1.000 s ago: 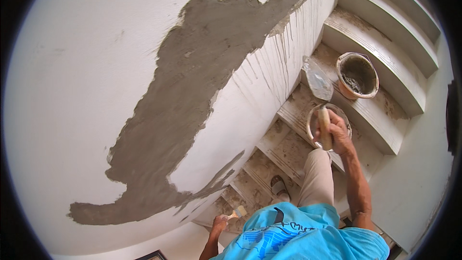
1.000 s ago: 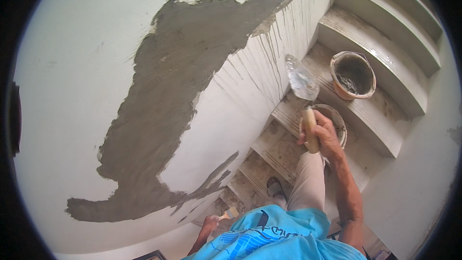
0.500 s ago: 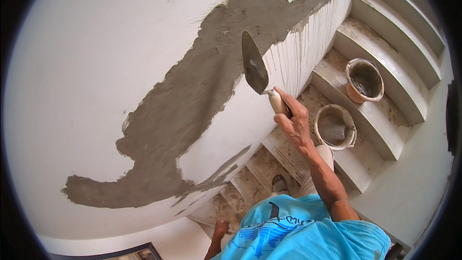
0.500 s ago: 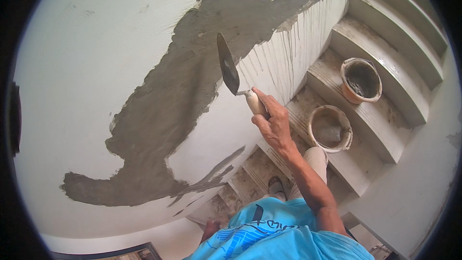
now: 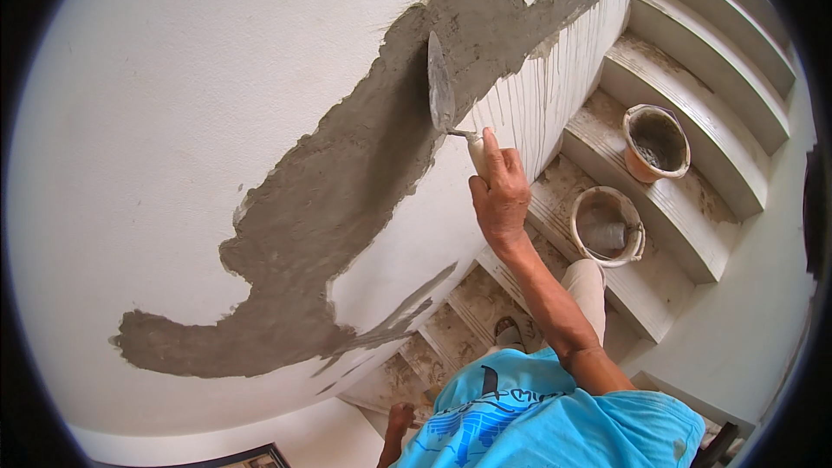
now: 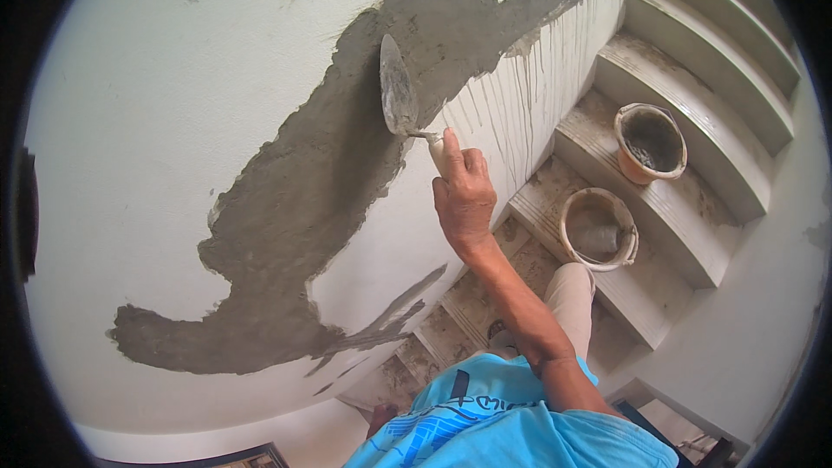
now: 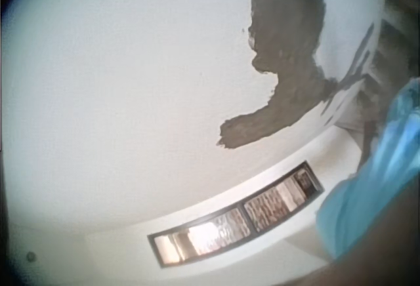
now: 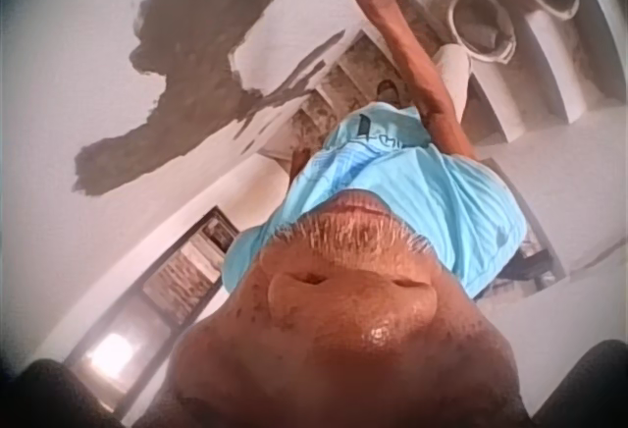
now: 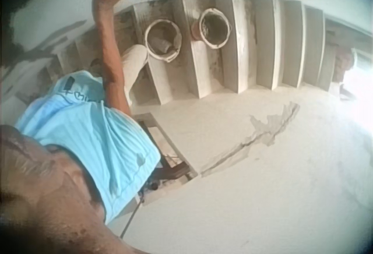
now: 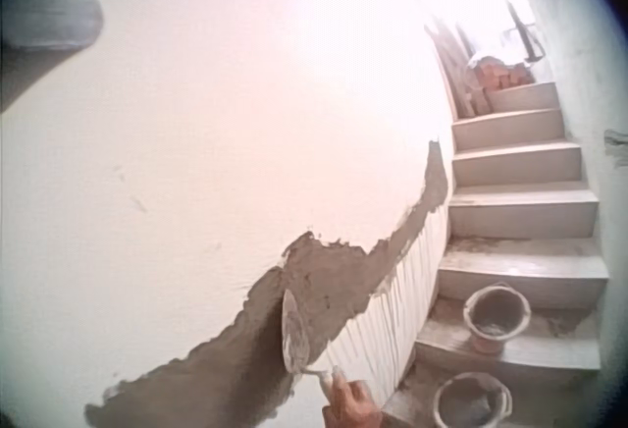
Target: The person applies wet cement to a curved wall using a trowel and a brush. They repeatedly scoop cement from a bucket and spread it along the wall surface, smoothing the material with the trowel.
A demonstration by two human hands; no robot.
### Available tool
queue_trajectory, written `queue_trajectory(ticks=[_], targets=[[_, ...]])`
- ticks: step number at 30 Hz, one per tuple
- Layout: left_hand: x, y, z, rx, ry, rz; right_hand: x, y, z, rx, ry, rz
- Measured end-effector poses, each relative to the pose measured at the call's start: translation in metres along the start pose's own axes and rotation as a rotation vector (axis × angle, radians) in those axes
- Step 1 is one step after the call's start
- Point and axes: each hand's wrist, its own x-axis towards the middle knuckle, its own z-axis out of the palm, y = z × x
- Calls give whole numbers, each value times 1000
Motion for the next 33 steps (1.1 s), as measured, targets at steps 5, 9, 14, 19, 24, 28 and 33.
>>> queue_trajectory(ticks=[5,9,14,19,24,28,33], targets=[[5,-10,-2,2,-11,23,-20,-10,23,-100,-14,-82],[9,-20,-3,-41,-8,8,-46,-9,16,-69,-89,-151],[10,-20,-7,-71,-12,-35,-44,4,-1,37,-60,-62],[11,-16,-7,-22,6,0,-3,5,14,6,27,-32],[9,-16,-8,-48,-1,-4,-1,9,44,-84,66,-45],[10,-22,-8,-15,-9,57,-26,12,42,-39,-17,-42],[6,-19,-6,-28,1,11,-44,28,11,-35,-72,-81]])
